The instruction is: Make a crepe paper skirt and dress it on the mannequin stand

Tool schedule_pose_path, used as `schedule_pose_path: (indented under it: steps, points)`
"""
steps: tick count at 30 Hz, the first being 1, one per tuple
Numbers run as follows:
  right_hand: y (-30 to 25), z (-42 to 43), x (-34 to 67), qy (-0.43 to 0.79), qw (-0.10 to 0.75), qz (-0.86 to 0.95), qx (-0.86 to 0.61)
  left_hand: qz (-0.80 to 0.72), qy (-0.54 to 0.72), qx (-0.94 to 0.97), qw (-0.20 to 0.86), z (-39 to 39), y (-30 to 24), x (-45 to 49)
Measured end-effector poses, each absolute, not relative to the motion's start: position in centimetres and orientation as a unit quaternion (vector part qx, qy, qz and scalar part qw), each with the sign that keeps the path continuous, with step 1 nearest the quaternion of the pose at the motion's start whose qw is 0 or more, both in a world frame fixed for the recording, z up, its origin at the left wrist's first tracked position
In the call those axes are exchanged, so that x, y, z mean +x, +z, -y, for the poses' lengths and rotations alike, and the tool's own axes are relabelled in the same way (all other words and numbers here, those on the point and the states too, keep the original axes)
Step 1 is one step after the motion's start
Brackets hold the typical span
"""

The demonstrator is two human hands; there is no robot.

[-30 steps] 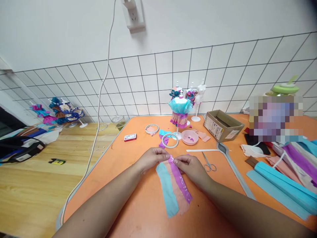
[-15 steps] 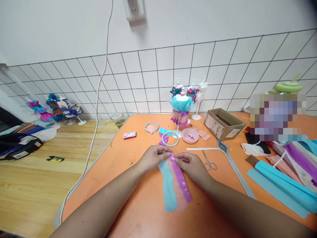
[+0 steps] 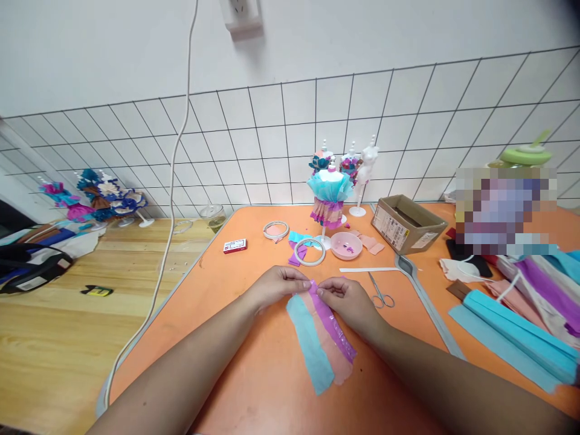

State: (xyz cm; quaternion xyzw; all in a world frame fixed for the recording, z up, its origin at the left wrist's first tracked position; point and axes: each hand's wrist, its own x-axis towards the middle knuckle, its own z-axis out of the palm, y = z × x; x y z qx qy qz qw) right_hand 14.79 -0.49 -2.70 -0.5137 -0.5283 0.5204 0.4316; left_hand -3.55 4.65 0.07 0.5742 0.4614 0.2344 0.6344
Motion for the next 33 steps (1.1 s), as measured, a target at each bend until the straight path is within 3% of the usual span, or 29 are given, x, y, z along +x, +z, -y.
schedule_pose_path:
  steps: [10,33]
  points:
    - [-3.7,0.3,14.9,0.511,0.472,0.557,-0.454,-0.462,0.27,0.645,0.545,-4.1,-0.5,-2.6]
    - [-3.0,0.9,14.7,0.442,0.502,0.575,-0.471,-0.461,0.308,0.64,0.532,-3.4,-0.5,-1.7]
